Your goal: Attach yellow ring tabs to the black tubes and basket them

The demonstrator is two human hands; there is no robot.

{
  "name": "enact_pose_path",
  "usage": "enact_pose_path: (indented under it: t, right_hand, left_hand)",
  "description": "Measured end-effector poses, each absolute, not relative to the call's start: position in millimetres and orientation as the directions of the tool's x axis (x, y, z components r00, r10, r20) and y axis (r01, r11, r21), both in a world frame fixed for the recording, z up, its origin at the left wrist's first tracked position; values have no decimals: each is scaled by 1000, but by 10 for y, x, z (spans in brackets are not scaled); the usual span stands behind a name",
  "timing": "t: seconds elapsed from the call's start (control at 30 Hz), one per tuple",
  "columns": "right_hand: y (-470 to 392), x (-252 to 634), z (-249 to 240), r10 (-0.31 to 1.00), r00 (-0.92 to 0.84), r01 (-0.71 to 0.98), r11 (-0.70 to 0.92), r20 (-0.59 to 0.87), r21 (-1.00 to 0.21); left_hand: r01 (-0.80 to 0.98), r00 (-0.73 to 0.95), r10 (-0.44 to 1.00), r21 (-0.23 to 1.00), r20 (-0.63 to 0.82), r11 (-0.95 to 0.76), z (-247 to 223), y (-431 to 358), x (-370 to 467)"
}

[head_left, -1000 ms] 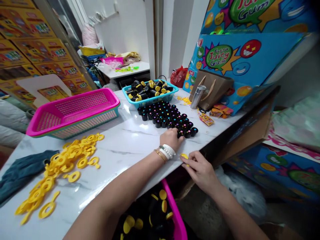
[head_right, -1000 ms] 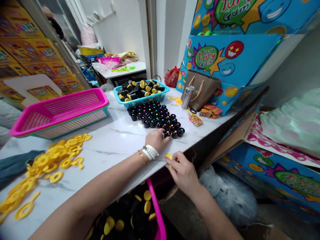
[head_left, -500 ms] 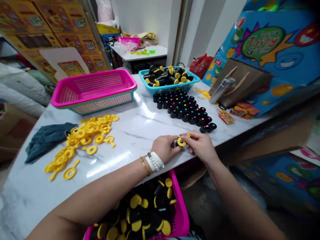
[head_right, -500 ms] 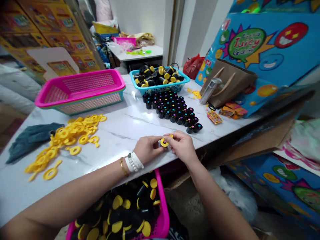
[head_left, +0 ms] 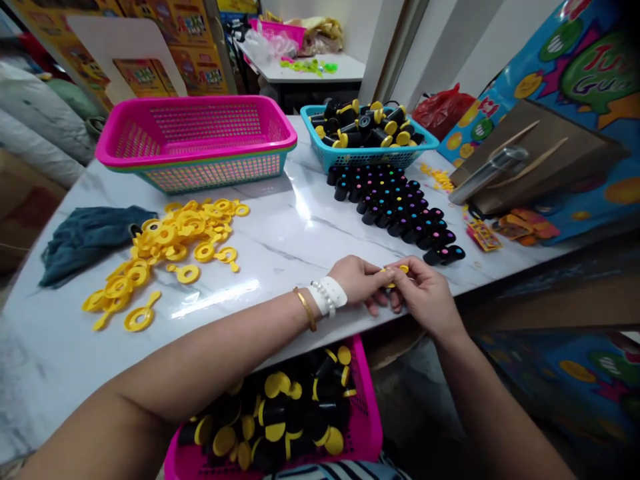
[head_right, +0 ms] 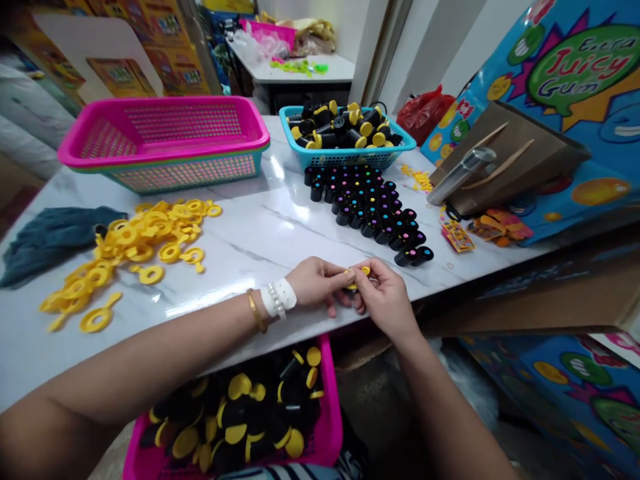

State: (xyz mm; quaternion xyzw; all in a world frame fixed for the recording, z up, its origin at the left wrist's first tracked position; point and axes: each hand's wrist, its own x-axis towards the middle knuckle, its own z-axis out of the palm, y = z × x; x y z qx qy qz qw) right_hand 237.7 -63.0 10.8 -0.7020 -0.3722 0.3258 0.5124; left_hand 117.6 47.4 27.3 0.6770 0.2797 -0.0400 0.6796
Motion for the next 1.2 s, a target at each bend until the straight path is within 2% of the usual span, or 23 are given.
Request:
enact_pose_path:
  t: [0.07,0.13,0.3,0.4,0.47,0.53,0.63,0.77,0.87,0.97,1.1,1.2]
  right_hand:
    - [-635,2366,114,865,490,200,-233,-108,-952]
    - [-632,2333,118,853,510,206,-245,-110,-948]
    - [-642,2276,109,843,528,140,-204,-101,-969]
    - [-662,2405,113,863,439,-121,-217,-248,-969]
    - [-669,2557,127,871,326,-314,-266,-366,-911]
    - [-652,2714,146,874,221,-386,-329,-432,-862]
    - [-563,2863,192,875,142,-302,-407,-463,-862]
    - [-419,2807,309,907,27,-9,-421,-421,-907]
    - [-407,2698,375,921,71,97,-388,-383,-917]
    - [-488,2659,344,899,150,86,-427,-412,-900]
    - [-541,2707,247,872,95,-43,-479,-481,-877]
    - [-550,2677,239,878,125,-18,-463,-462,-886]
  left_hand:
    - [415,824,274,858,-496,303,265,466,1226]
    - [378,809,270,813,-523,442,270,448,1251]
    - [372,761,273,741,-588,560,320,426,1222]
    - [378,754,280,740,-594,556,312,449,1222]
    - [360,777,284,766,-562,532,293,456,1231]
    - [347,780,307,786,-545,512,274,448,1238]
    - [364,745,342,779,-573,510,260,429,1252]
    - [392,731,335,767,-595,507,287,441,1283]
    - [393,729,354,782,-586,484,323,466,1295]
    - [406,744,307,766,-594,498,328,470,1273]
    - [416,769,254,761,-586,498,272,483,1249]
    - [394,781,277,786,-559,477,231,458,1271]
